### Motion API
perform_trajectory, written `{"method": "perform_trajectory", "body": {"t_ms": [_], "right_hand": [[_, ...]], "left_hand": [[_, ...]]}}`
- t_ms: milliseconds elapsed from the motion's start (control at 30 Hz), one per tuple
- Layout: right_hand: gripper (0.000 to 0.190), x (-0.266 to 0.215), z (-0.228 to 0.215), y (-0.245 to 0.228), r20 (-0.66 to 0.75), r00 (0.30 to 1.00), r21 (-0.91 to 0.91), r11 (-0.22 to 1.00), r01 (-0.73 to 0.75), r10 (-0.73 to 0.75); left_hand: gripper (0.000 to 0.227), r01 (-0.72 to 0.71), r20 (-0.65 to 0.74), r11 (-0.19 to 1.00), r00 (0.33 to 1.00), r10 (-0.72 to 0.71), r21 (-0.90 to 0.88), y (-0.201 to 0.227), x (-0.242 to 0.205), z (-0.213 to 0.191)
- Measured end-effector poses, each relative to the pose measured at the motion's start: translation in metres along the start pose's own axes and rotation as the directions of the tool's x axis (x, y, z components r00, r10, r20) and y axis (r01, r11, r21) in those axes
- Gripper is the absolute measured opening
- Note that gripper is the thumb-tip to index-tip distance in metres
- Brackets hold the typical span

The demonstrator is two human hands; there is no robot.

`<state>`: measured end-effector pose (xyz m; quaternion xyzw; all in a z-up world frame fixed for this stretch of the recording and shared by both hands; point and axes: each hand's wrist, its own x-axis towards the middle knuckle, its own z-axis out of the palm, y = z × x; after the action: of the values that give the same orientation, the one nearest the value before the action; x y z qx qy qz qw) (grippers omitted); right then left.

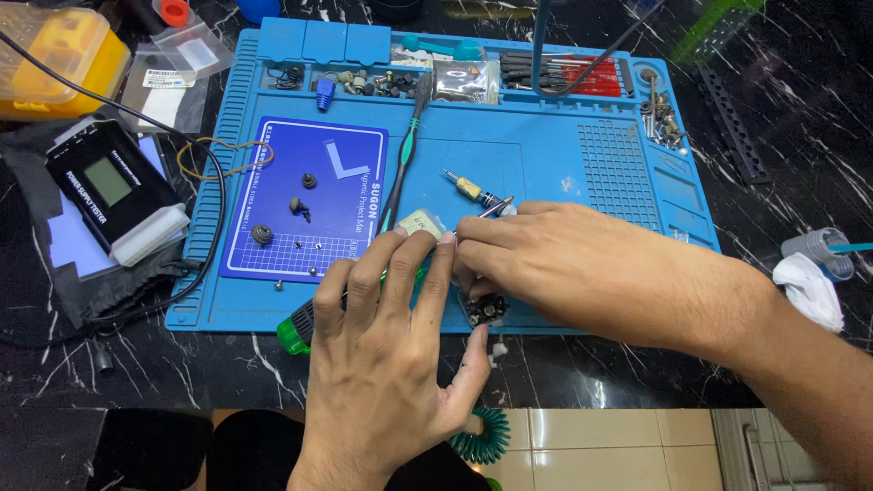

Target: The person installs a hard drive into a computer case using a screwdriver. They secure the drive with screws, then move to a workbench to organize small parts and tools before returning to the computer to continue the installation.

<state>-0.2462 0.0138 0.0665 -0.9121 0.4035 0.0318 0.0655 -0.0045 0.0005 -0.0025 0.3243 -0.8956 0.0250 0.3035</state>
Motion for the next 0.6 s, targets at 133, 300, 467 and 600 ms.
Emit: {"method": "perform_trajectory", "body": {"t_ms": [133,300,467,600], "right_hand": [[0.011,-0.005,-0.010,-0.002,0.021,0.995,0.044,0.994,-0.098,0.097],[0.021,-0.004,-0.008,0.002,0.092,0.969,0.123,0.963,-0.239,0.229],[0.019,0.000,-0.008,-0.001,0.065,0.984,0.131,0.976,-0.175,0.168],[0.016,0.006,-0.011,-0.006,0.025,0.994,0.072,0.992,-0.105,0.103]], "left_hand": [[0.080,-0.001,0.000,1.000,1.000,0.001,0.005,0.000,0.000,-0.001],[0.079,-0.002,0.000,1.000,1.000,0.002,0.013,0.001,-0.001,-0.001],[0.078,-0.006,-0.009,1.000,1.000,0.007,0.021,0.001,-0.001,0.000],[0.079,-0.008,0.009,1.000,1.000,0.007,0.024,0.001,-0.001,0.000]]}}
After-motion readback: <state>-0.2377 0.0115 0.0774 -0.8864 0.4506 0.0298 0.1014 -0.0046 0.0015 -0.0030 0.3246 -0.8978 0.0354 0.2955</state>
